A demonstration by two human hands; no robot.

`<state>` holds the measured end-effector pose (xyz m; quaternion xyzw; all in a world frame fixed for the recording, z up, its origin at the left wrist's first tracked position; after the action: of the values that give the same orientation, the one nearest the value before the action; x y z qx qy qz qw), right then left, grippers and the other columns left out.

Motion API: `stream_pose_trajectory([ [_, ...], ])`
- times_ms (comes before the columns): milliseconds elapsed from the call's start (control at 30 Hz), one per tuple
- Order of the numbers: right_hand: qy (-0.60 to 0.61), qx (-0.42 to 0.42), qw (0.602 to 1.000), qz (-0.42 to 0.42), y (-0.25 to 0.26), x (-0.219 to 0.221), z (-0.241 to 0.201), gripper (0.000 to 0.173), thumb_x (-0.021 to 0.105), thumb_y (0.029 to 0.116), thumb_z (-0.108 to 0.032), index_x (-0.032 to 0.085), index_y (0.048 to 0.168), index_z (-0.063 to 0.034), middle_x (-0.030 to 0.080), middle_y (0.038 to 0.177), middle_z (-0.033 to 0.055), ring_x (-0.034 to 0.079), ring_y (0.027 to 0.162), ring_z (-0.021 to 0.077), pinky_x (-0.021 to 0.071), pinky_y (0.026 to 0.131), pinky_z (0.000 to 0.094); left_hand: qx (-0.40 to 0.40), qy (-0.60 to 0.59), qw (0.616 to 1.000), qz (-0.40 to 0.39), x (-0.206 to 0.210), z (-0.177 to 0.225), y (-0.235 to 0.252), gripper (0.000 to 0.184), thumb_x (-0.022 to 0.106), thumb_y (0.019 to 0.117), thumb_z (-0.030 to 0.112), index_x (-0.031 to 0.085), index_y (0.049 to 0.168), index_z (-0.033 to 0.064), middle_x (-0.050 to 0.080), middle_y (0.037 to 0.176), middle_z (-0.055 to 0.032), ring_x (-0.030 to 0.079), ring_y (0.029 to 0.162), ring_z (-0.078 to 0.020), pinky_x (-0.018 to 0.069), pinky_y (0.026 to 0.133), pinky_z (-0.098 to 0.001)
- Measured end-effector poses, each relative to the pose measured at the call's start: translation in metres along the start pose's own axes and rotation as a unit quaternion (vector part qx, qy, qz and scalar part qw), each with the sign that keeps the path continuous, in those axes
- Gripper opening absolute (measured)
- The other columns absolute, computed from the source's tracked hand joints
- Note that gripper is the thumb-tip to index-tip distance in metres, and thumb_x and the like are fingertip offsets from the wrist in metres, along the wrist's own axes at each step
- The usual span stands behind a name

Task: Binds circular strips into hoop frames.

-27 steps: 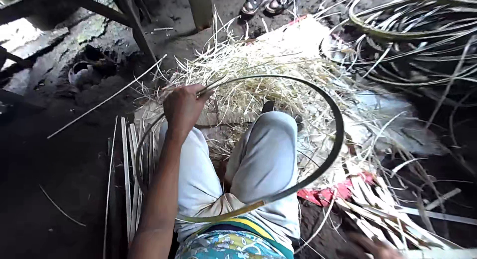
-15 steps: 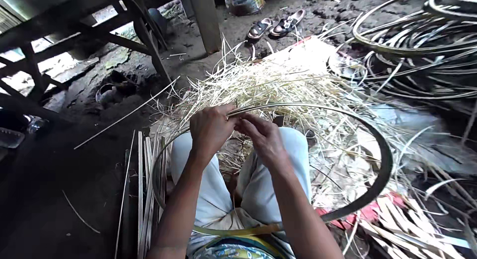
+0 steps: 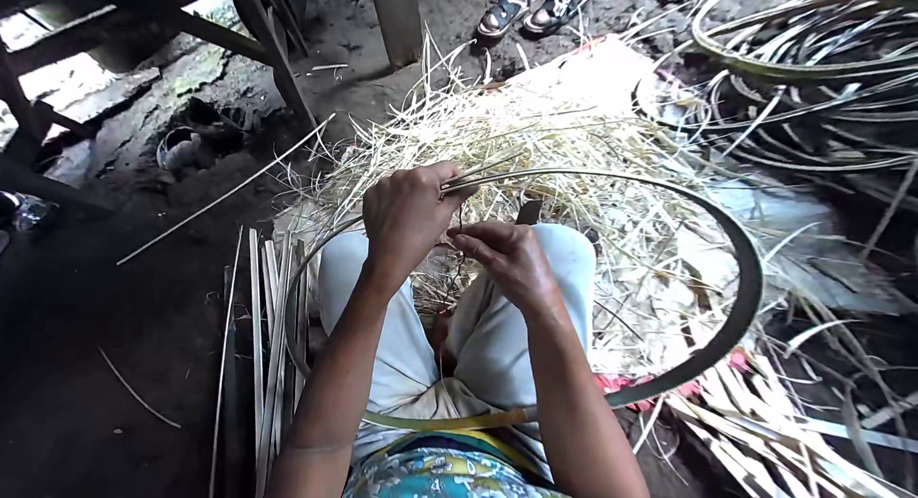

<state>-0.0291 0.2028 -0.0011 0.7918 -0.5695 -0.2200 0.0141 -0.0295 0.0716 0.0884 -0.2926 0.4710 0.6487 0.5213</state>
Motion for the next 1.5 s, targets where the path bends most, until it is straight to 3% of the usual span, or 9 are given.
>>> stream_pose_trajectory([
  [367, 0.051, 0.048, 0.995, 0.072, -0.005, -0.01, 0.012, 0.017, 0.078, 0.0883, -0.019, 0.064, 0.084, -0.0116, 0.059, 0.065, -0.0052, 0.047, 0.049, -0.0002, 0.0385, 0.047, 0.016, -0.016, 0.014, 1.0, 0.015, 0.0, 0.003, 0.0, 0.038, 0.072, 0.0911, 0.047, 0.072, 0.087, 0.0096, 0.064, 0.069, -0.0075, 0.061, 0.065, -0.0258, 0.0416, 0.061, -0.0486],
  [900, -0.07, 0.061, 0.992, 0.086, 0.0, -0.01, 0.011, 0.025, 0.08, 0.0861, -0.019, 0.059, 0.078, -0.0095, 0.055, 0.063, 0.0009, 0.048, 0.05, 0.0103, 0.0388, 0.049, 0.0304, -0.011, 0.054, 0.998, 0.029, 0.007, 0.004, -0.006, 0.029, 0.068, 0.0924, 0.03, 0.063, 0.072, 0.01, 0.058, 0.06, -0.007, 0.06, 0.059, -0.0267, 0.038, 0.055, -0.0463],
  [1000, -0.091, 0.091, 0.987, 0.099, 0.012, -0.019, 0.027, 0.026, 0.084, 0.0822, -0.023, 0.063, 0.078, -0.0082, 0.058, 0.068, -0.0034, 0.051, 0.06, 0.0046, 0.043, 0.061, 0.0299, -0.009, 0.053, 0.998, 0.043, 0.011, 0.001, -0.008, 0.031, 0.068, 0.0928, 0.033, 0.063, 0.073, 0.01, 0.057, 0.059, -0.0068, 0.06, 0.058, -0.0269, 0.0376, 0.054, -0.0468],
  [1100, -0.117, 0.133, 0.979, 0.098, 0.011, -0.025, 0.047, 0.027, 0.083, 0.0846, -0.023, 0.066, 0.081, -0.0021, 0.06, 0.069, 0.0071, 0.055, 0.063, 0.0193, 0.0436, 0.064, 0.0471, -0.015, 0.063, 0.996, 0.068, -0.001, 0.001, -0.01, 0.03, 0.068, 0.0932, 0.034, 0.065, 0.075, 0.0098, 0.059, 0.061, -0.0078, 0.061, 0.058, -0.0286, 0.0391, 0.053, -0.0486],
  [1133, -0.107, 0.139, 0.979, 0.1, 0.008, -0.026, 0.051, 0.028, 0.081, 0.0871, -0.024, 0.064, 0.082, -0.0023, 0.058, 0.068, 0.0071, 0.052, 0.061, 0.0193, 0.0421, 0.061, 0.0461, -0.013, 0.068, 0.994, 0.081, -0.01, 0.002, -0.011, 0.031, 0.068, 0.0939, 0.034, 0.066, 0.075, 0.0097, 0.059, 0.061, -0.0079, 0.06, 0.058, -0.0286, 0.0389, 0.053, -0.0485],
  [1200, -0.045, 0.146, 0.982, 0.107, 0.012, -0.027, 0.053, 0.026, 0.082, 0.0856, -0.025, 0.064, 0.082, -0.0072, 0.057, 0.067, -0.0029, 0.05, 0.058, 0.0057, 0.0439, 0.06, 0.0312, -0.004, 0.067, 0.994, 0.09, -0.017, 0.004, -0.01, 0.034, 0.068, 0.0937, 0.039, 0.066, 0.076, 0.0096, 0.058, 0.06, -0.0074, 0.059, 0.056, -0.0273, 0.0378, 0.053, -0.0468],
  [1300, 0.062, 0.112, 0.985, 0.114, 0.017, -0.02, 0.037, 0.021, 0.082, 0.0845, -0.018, 0.063, 0.08, -0.0105, 0.06, 0.066, -0.0085, 0.052, 0.054, -0.003, 0.0457, 0.055, 0.0182, -0.022, 0.019, 0.999, 0.023, -0.009, -0.001, -0.008, 0.041, 0.072, 0.0889, 0.053, 0.072, 0.088, 0.012, 0.064, 0.069, -0.007, 0.06, 0.063, -0.0266, 0.0412, 0.059, -0.0496],
  [1400, 0.086, 0.072, 0.986, 0.123, 0.018, -0.018, 0.025, 0.019, 0.079, 0.0826, -0.01, 0.061, 0.077, -0.0123, 0.059, 0.064, -0.0108, 0.051, 0.054, -0.0057, 0.0436, 0.054, 0.0152, -0.007, -0.007, 0.999, -0.036, -0.002, 0.005, -0.008, 0.042, 0.076, 0.0861, 0.053, 0.079, 0.111, 0.0189, 0.074, 0.085, -0.0071, 0.067, 0.074, -0.0272, 0.0465, 0.066, -0.0538],
  [1500, 0.081, 0.055, 0.988, 0.117, 0.021, -0.016, 0.012, 0.018, 0.077, 0.0812, -0.009, 0.061, 0.075, -0.0137, 0.057, 0.064, -0.0115, 0.05, 0.055, -0.006, 0.0432, 0.055, 0.0163, 0.021, -0.013, 0.997, -0.074, 0.005, 0.018, -0.005, 0.028, 0.072, 0.093, 0.041, 0.08, 0.111, 0.0203, 0.075, 0.086, -0.0082, 0.069, 0.077, -0.0286, 0.0477, 0.068, -0.0556],
])
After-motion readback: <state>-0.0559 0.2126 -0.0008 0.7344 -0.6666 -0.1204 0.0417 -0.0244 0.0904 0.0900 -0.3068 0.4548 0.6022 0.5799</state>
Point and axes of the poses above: each hand's wrist, its own y-axis towards the middle knuckle, its own x-axis out of the palm, z = x × y, the point moved 8 cm from there along y, towards the middle knuckle
